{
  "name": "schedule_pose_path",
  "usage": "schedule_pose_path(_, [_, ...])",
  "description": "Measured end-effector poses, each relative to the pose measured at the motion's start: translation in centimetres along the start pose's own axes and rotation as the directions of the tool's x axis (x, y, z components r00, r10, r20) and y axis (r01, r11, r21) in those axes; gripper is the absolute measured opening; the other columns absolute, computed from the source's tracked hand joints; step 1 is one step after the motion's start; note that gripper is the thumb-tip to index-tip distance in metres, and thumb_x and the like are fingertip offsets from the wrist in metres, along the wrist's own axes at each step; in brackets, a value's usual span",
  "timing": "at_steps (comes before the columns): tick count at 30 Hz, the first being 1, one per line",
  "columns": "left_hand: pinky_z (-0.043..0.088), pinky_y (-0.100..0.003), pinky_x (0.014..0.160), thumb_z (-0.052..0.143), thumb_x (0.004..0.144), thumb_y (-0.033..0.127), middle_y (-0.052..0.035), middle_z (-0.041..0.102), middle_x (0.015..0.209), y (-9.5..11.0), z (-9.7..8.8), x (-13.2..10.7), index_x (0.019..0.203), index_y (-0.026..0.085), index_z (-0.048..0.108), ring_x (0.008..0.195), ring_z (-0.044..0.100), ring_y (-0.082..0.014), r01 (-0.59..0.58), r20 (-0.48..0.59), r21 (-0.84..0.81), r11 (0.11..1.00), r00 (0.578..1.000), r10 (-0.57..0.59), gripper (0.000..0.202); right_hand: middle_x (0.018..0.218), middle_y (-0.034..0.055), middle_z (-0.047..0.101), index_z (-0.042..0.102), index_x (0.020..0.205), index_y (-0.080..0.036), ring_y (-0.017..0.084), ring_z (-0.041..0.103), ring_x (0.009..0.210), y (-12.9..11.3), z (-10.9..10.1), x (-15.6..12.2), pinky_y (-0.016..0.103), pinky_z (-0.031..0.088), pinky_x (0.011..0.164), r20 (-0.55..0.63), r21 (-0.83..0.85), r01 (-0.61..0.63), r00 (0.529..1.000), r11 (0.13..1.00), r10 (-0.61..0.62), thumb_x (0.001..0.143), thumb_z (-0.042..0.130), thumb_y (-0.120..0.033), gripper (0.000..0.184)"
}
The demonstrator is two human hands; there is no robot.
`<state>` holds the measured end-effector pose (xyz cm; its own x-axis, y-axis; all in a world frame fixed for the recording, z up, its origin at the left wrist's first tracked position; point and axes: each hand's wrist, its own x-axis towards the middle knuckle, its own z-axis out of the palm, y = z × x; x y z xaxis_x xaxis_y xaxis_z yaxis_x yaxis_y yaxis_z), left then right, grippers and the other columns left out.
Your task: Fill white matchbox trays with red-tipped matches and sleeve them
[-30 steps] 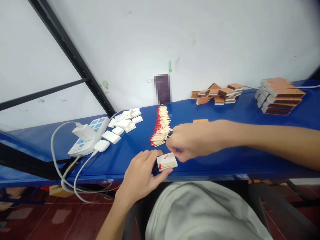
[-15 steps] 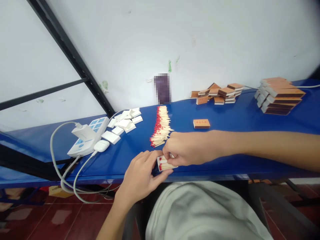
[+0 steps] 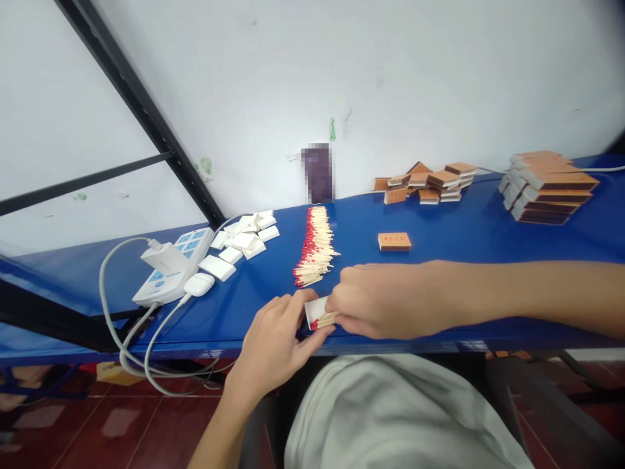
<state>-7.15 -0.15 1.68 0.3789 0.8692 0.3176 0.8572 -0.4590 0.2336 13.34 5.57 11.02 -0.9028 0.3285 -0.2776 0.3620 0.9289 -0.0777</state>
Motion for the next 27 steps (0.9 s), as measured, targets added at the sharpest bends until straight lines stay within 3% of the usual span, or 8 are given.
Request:
schedule_pose_path(12, [0.035,-0.031,0.064,0.054,0.095,0.053,-0.0012,0.056,0.077,0.4,-0.3,0.3,0.107,0.021,0.059,0.075,0.055,-0.0223,-0.008,0.04,0.011,1.0,0.999,0.008,0.035,0.064,0.0036,0.059,0.063,0.073,-0.012,0.012,0.043,0.053,1.3,0.5,0.6,0.028,0.029,0.054,-0.064,0.127,-0.024,0.997,0.992,0.032,0.096,0.044,-0.022,0.031])
schedule_pose_path(19, [0.034,-0.031,0.065,0.054,0.095,0.053,-0.0004,0.055,0.077,0.3,-0.2,0.4,0.108,0.022,0.057,0.075,0.054,-0.0222,-0.018,0.05,-0.002,1.0,0.999,0.018,0.033,0.072,0.0055,0.067,0.072,0.089,-0.011,0.014,0.051,0.061,1.9,0.8,0.7,0.028,0.03,0.056,-0.088,0.232,0.045,0.996,0.972,-0.025,0.093,0.051,-0.024,0.024])
schedule_pose_path(27, [0.035,-0.031,0.065,0.057,0.094,0.053,-0.0004,0.056,0.079,0.4,-0.4,0.3,0.109,0.023,0.056,0.076,0.054,-0.0226,-0.003,0.06,-0.013,1.0,0.998,0.004,0.033,0.061,-0.0004,0.061,0.071,0.08,-0.013,0.01,0.045,0.053,2.2,1.0,1.1,0.027,0.03,0.053,-0.093,0.306,0.076,0.994,0.949,-0.05,0.091,0.054,-0.022,0.022])
